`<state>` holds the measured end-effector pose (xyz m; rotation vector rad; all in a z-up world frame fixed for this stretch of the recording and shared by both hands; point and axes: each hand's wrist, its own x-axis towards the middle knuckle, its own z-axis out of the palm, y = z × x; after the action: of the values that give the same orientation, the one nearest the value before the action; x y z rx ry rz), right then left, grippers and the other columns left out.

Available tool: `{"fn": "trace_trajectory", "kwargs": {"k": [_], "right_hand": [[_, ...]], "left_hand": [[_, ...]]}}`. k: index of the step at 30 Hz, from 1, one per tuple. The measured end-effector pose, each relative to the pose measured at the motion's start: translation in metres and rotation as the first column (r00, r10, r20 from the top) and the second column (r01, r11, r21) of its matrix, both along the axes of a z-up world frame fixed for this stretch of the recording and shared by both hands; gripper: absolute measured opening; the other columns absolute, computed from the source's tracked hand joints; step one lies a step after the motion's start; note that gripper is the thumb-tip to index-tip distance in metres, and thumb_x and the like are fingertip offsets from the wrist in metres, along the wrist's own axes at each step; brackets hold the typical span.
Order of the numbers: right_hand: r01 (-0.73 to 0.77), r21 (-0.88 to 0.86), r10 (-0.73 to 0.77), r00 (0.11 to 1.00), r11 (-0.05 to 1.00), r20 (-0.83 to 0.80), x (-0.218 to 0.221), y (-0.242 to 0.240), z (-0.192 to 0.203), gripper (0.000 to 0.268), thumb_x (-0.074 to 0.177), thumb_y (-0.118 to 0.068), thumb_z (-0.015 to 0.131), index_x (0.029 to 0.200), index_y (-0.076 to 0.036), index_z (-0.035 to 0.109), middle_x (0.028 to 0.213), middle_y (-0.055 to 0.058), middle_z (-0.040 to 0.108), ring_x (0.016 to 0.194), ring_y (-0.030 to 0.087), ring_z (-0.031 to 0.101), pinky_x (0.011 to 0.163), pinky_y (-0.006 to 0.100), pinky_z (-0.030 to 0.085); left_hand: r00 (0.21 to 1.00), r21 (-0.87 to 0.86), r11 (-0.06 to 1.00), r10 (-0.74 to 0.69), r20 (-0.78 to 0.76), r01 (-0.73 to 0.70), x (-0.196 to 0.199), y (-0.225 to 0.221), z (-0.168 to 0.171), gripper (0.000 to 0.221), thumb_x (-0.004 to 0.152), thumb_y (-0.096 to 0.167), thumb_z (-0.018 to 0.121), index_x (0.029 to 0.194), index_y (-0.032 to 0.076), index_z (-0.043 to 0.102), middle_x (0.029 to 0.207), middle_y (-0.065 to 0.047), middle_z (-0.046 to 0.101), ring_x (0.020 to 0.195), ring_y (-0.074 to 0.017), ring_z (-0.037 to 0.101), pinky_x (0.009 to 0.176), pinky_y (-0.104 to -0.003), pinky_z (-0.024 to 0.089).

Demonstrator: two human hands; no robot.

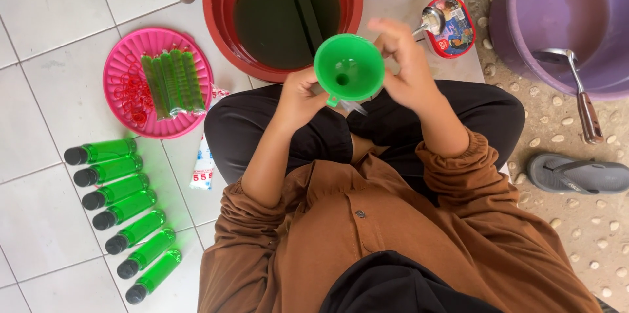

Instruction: The person fills small plastic bags with green liquid using a funnel and a ladle, then ties each bag with a rubber band.

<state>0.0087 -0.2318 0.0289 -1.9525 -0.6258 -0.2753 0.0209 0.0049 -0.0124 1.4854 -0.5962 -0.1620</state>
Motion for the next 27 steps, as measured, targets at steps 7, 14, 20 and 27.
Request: {"fn": "trace_trajectory", "kwargs": {"k": [7, 14, 20, 27], "right_hand": [[0.236, -0.536, -0.52, 0.711, 0.811, -0.474, 0.062, -0.077, -0.157, 0.046, 0.095, -0.008, 0.06, 0.14, -0.019, 0.055, 0.096, 0.009, 0.068, 0.084, 0.031, 0.065, 0.072, 0.046, 0.05], [0.297, -0.922, -0.551, 0.826, 0.25, 0.117, 0.079, -0.084, -0.332, 0.03, 0.086, -0.006, 0.065, 0.114, -0.016, 0.07, 0.077, 0.012, 0.07, 0.066, 0.031, 0.074, 0.057, 0.043, 0.059], [0.394, -0.915, -0.607, 0.749, 0.087, 0.265, 0.08, -0.074, -0.273, 0.011, 0.091, -0.011, 0.065, 0.103, -0.012, 0.064, 0.084, 0.008, 0.065, 0.065, 0.029, 0.074, 0.056, 0.045, 0.059], [0.65, -0.282, -0.607, 0.76, 0.705, 0.233, 0.049, -0.086, -0.101, 0.033, 0.124, -0.023, 0.051, 0.096, -0.007, 0.058, 0.072, 0.019, 0.059, 0.076, 0.045, 0.067, 0.072, 0.046, 0.052]], "left_hand": [[0.974, -0.053, 0.975, 0.217, 0.062, -0.214, 0.021, 0.046, -0.056, 0.014, 0.094, 0.023, 0.08, 0.099, 0.011, 0.075, 0.1, 0.001, 0.076, 0.098, -0.0115, 0.069, 0.086, -0.031, 0.057], [0.919, -0.181, 0.907, 0.393, 0.037, -0.381, 0.033, 0.078, -0.063, 0.02, 0.086, 0.003, 0.085, 0.103, 0.001, 0.076, 0.097, -0.013, 0.077, 0.102, -0.0144, 0.059, 0.094, -0.044, 0.055], [0.801, -0.248, 0.79, 0.594, 0.08, -0.561, 0.058, 0.1, -0.071, 0.027, 0.088, 0.001, 0.085, 0.113, 0.001, 0.073, 0.107, -0.013, 0.076, 0.109, -0.0147, 0.058, 0.099, -0.044, 0.052], [0.564, -0.397, 0.546, 0.821, 0.082, -0.737, 0.105, 0.117, -0.104, 0.031, 0.091, 0.0, 0.083, 0.119, 0.004, 0.074, 0.113, -0.01, 0.077, 0.114, -0.0136, 0.061, 0.105, -0.041, 0.048]]}}
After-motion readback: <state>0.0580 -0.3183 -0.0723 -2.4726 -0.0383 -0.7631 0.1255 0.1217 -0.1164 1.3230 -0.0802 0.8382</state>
